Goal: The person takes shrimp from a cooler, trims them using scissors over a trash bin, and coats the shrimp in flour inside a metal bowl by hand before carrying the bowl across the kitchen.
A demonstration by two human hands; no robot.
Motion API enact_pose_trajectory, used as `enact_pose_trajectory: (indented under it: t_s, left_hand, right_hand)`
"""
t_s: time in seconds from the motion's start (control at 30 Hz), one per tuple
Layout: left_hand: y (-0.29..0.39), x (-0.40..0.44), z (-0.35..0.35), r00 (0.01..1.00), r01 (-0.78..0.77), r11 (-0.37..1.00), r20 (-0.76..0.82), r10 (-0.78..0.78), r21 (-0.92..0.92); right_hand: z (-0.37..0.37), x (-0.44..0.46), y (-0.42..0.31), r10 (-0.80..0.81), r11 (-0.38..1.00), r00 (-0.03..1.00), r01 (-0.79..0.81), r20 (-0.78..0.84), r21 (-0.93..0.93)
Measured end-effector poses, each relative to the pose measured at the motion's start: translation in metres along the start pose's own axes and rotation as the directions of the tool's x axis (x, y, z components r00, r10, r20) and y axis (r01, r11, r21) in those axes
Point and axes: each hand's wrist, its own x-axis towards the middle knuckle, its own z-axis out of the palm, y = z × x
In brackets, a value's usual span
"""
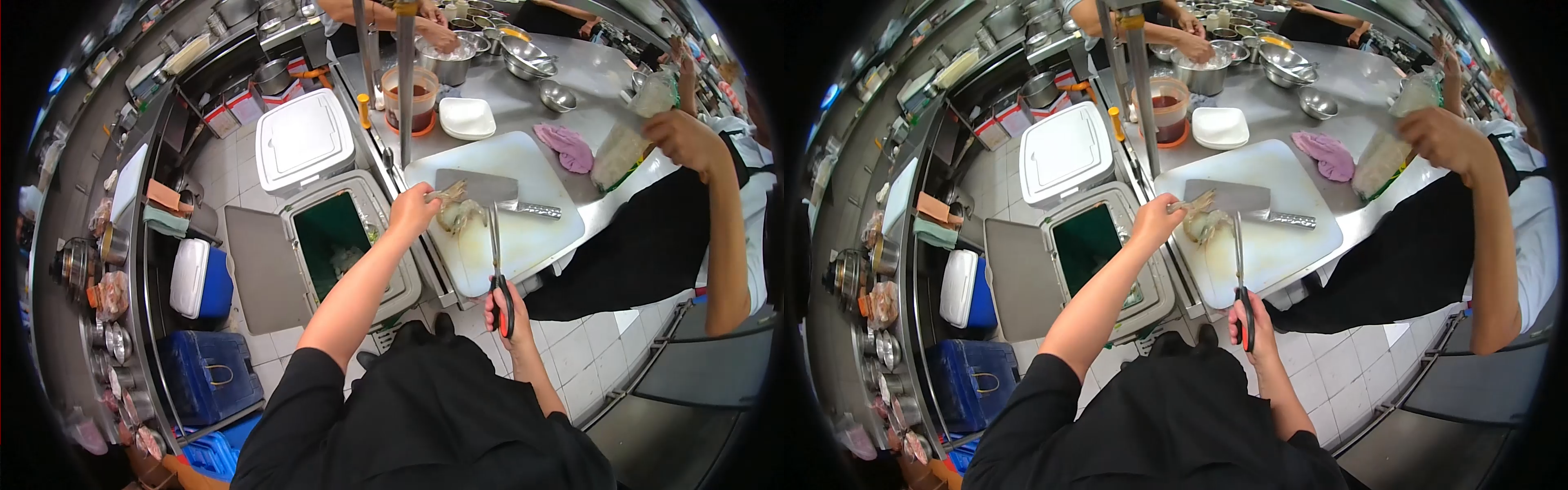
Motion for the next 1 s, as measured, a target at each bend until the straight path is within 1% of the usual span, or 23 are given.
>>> enact_pose_trajectory:
  t_s: [0.07, 0.1, 0.17, 0.2, 0.27, 0.3, 0.37, 0.4, 0.43, 0.47, 0.5, 0.53, 0.57, 0.6, 0.67, 0.7, 0.73, 0.8, 0.83, 0.87, 0.9, 0.93, 1.0]
  left_hand:
    - [0.008, 0.022, 0.017, 0.998, -0.055, 0.991, 0.011, 0.054, 0.122]
    - [0.008, 0.03, 0.023, 0.998, -0.064, 0.99, 0.013, 0.063, 0.122]
    - [0.01, 0.04, 0.029, 0.985, -0.133, 0.947, 0.144, 0.093, 0.293]
    - [0.013, 0.042, 0.031, 0.984, -0.137, 0.947, 0.147, 0.097, 0.292]
    - [0.016, 0.044, 0.033, 0.975, -0.104, 0.921, 0.22, 0.021, 0.376]
    - [0.013, 0.043, 0.034, 0.974, -0.104, 0.92, 0.224, 0.019, 0.377]
    - [0.004, 0.039, 0.028, 0.977, -0.108, 0.94, 0.211, 0.039, 0.324]
    - [0.004, 0.031, 0.014, 0.977, -0.103, 0.94, 0.209, 0.035, 0.326]
    - [0.002, 0.02, -0.003, 0.965, 0.014, 0.991, 0.258, -0.048, 0.133]
    - [0.001, 0.007, -0.022, 0.94, 0.145, 0.988, 0.318, -0.12, -0.058]
    - [-0.003, -0.009, -0.04, 0.942, 0.157, 0.986, 0.308, -0.134, -0.052]
    - [-0.008, -0.028, -0.057, 0.903, 0.288, 0.924, 0.393, -0.174, -0.252]
    - [-0.014, -0.046, -0.072, 0.858, 0.416, 0.801, 0.476, -0.191, -0.43]
    - [-0.022, -0.063, -0.084, 0.86, 0.429, 0.794, 0.463, -0.214, -0.431]
    - [-0.039, -0.096, -0.104, 0.841, 0.478, 0.727, 0.494, -0.218, -0.493]
    - [-0.047, -0.111, -0.111, 0.83, 0.518, 0.69, 0.493, -0.261, -0.505]
    - [-0.053, -0.124, -0.118, 0.832, 0.525, 0.678, 0.48, -0.28, -0.515]
    - [-0.057, -0.15, -0.133, 0.805, 0.574, 0.642, 0.492, -0.33, -0.508]
    - [-0.065, -0.161, -0.136, 0.819, 0.555, 0.644, 0.479, -0.315, -0.526]
    - [-0.073, -0.169, -0.138, 0.821, 0.557, 0.635, 0.467, -0.328, -0.535]
    - [-0.08, -0.177, -0.141, 0.823, 0.55, 0.66, 0.466, -0.324, -0.512]
    - [-0.085, -0.183, -0.144, 0.825, 0.541, 0.685, 0.467, -0.319, -0.488]
    - [-0.086, -0.194, -0.156, 0.833, 0.537, 0.691, 0.434, -0.344, -0.483]
  right_hand:
    - [-0.012, -0.007, -0.003, -0.021, 1.0, 1.0, 0.021, -0.008, 0.014]
    - [-0.018, -0.01, -0.004, -0.033, 0.999, 0.999, 0.033, -0.014, 0.025]
    - [-0.027, -0.013, -0.001, -0.032, 0.999, 0.999, 0.033, -0.023, 0.029]
    - [-0.031, -0.014, 0.0, -0.024, 0.999, 0.999, 0.025, -0.027, 0.03]
    - [-0.035, -0.013, 0.001, -0.012, 0.999, 0.999, 0.013, -0.03, 0.031]
    - [-0.034, -0.012, 0.001, -0.017, 1.0, 1.0, 0.017, -0.017, 0.013]
    - [-0.03, -0.01, -0.004, -0.002, 1.0, 1.0, 0.002, 0.0, -0.011]
    - [-0.026, -0.008, -0.007, 0.001, 1.0, 1.0, -0.001, 0.004, -0.012]
    - [-0.021, -0.006, -0.009, 0.012, 0.998, 0.999, -0.009, 0.035, -0.064]
    - [-0.016, -0.003, -0.01, 0.026, 0.993, 0.997, -0.018, 0.069, -0.116]
    - [-0.011, 0.002, -0.01, 0.025, 0.99, 0.993, -0.009, 0.114, -0.139]
    - [-0.002, 0.007, -0.009, 0.039, 0.99, 0.991, -0.02, 0.132, -0.141]
    - [0.012, 0.011, -0.008, 0.06, 0.986, 0.986, -0.034, 0.156, -0.164]
    - [0.026, 0.016, -0.006, 0.084, 0.98, 0.98, -0.049, 0.18, -0.19]
    - [0.053, 0.034, 0.007, 0.112, 0.972, 0.955, -0.047, 0.276, -0.231]
    - [0.071, 0.042, 0.015, 0.068, 0.966, 0.954, 0.01, 0.293, -0.257]
    - [0.089, 0.05, 0.026, 0.023, 0.957, 0.95, 0.07, 0.312, -0.281]
    - [0.12, 0.072, 0.053, -0.063, 0.945, 0.922, 0.178, 0.382, -0.274]
    - [0.136, 0.081, 0.064, -0.103, 0.928, 0.899, 0.241, 0.426, -0.284]
    - [0.151, 0.085, 0.069, -0.093, 0.926, 0.87, 0.254, 0.485, -0.277]
    - [0.165, 0.087, 0.07, -0.035, 0.922, 0.863, 0.223, 0.505, -0.317]
    - [0.178, 0.087, 0.072, 0.021, 0.914, 0.853, 0.195, 0.521, -0.357]
    - [0.191, 0.095, 0.081, 0.045, 0.907, 0.855, 0.183, 0.517, -0.38]
